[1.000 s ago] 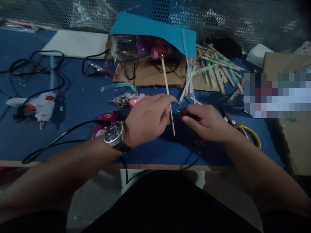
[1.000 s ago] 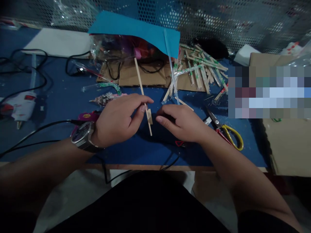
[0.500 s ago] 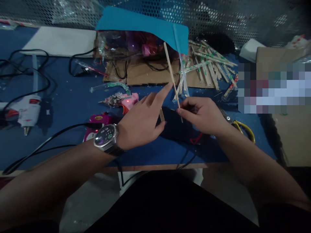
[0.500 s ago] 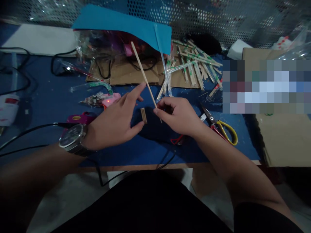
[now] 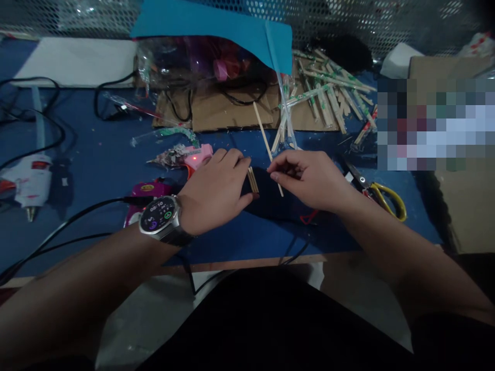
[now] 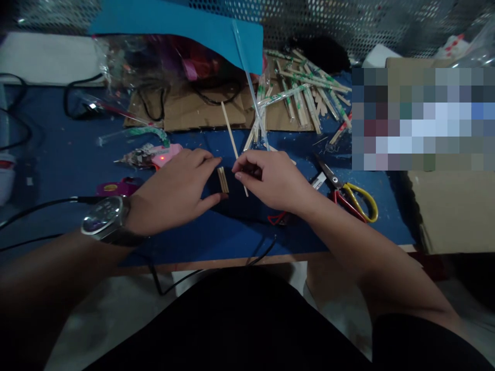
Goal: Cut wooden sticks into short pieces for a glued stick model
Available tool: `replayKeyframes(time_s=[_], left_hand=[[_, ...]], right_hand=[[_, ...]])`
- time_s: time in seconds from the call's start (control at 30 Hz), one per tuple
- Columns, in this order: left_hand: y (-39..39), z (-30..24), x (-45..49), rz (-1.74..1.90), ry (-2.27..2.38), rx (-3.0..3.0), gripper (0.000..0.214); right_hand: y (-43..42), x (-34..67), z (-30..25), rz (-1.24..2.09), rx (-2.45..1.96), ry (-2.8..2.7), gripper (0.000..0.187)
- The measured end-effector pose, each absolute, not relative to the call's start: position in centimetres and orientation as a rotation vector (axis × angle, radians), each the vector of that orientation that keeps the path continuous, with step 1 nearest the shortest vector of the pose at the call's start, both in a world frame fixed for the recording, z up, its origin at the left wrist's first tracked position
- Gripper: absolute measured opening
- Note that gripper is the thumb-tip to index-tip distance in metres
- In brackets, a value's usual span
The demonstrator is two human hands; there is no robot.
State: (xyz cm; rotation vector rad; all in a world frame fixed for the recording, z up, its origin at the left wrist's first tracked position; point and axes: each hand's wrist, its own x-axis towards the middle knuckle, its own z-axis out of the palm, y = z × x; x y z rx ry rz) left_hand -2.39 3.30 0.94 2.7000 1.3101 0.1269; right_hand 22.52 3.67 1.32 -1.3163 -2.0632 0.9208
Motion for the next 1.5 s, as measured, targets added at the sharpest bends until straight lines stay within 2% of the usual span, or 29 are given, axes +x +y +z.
replayKeyframes(time_s=[0.07, 0.47, 0.63, 0.8, 0.9, 1.0, 1.17, 1.33, 1.5], left_hand=[[3.4, 0.8, -2.4, 0.144, 1.305, 2.713, 0.053], [3.3, 1.4, -1.7, 0.056, 1.327, 2.701, 0.039], [3.4, 1.4, -2.0, 0.027, 1.208, 2.688, 0.042], [3.6, 1.6, -2.2, 0.006, 1.219, 2.644, 0.062], [3.7, 1.8, -2.3, -0.039, 1.239, 2.634, 0.059], [3.8, 1.8, -2.3, -0.038, 1.221, 2.644, 0.051], [3.9, 1.5, -2.4, -0.037, 1.209, 2.672, 0.069], [3.8, 1.5, -2.3, -0.046, 1.145, 2.692, 0.061], [4.2, 1.7, -2.6, -0.05, 1.029, 2.67, 0.051]], right_hand=[[3.7, 22.4, 1.3, 0.883, -1.346, -2.141, 0.012], [3.7, 21.7, 1.3, 0.715, -1.404, -2.328, 0.016], [3.6, 22.1, 1.6, 0.686, -1.344, -2.367, 0.025], [3.7, 22.7, 1.8, 0.586, -1.246, -2.384, 0.029], [3.8, 23.2, 2.0, 0.509, -1.251, -2.316, 0.032], [3.8, 23.8, 2.4, 0.377, -1.192, -2.313, 0.034], [3.6, 24.5, 3.6, 0.059, -1.028, -2.367, 0.028], [3.8, 25.5, 4.9, -0.325, -0.922, -2.3, 0.021], [4.4, 26.4, 4.6, -0.172, -0.911, -2.587, 0.038]])
